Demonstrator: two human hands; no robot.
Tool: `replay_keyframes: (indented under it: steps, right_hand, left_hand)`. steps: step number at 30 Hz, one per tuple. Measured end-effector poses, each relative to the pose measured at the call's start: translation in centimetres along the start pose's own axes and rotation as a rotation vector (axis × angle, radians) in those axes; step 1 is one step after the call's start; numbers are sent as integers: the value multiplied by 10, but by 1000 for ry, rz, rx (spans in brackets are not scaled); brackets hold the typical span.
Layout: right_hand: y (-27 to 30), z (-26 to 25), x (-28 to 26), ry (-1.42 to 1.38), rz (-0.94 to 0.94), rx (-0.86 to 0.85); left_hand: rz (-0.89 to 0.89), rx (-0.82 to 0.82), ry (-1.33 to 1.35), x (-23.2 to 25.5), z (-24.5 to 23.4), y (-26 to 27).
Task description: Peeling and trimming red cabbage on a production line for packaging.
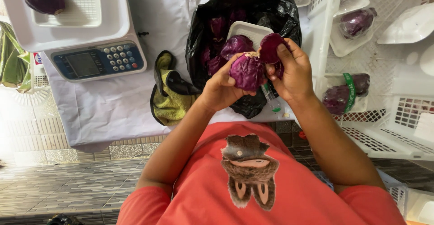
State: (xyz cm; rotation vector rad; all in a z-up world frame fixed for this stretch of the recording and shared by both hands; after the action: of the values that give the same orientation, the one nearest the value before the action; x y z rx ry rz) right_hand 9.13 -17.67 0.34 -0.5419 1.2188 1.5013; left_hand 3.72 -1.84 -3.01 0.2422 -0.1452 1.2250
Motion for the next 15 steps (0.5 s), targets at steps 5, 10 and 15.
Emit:
replay_keyframes:
  steps: [5, 10, 15]
  right_hand:
    - [0, -6, 1, -47, 25, -37]
    - [1, -14, 4, -70, 22, -78]
    - [6, -10, 3, -120, 29, -169]
  left_hand:
    - [-45, -10, 78, -12, 8, -7]
    - [-100, -35, 123, -18, 5, -10]
    - [-123, -128, 153, -13, 12, -11]
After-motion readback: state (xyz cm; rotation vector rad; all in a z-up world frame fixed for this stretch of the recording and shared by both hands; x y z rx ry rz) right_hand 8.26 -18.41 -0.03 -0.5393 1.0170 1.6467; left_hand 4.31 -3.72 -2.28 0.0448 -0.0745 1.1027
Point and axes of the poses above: each hand's wrist, its own y-axis away from the middle knuckle, its own z-axis out of the palm, x = y × z, the point moved 3 cm from there along -y, towards the middle knuckle, and after that the axes turned 12 degrees about x, right-handed, at the moved point
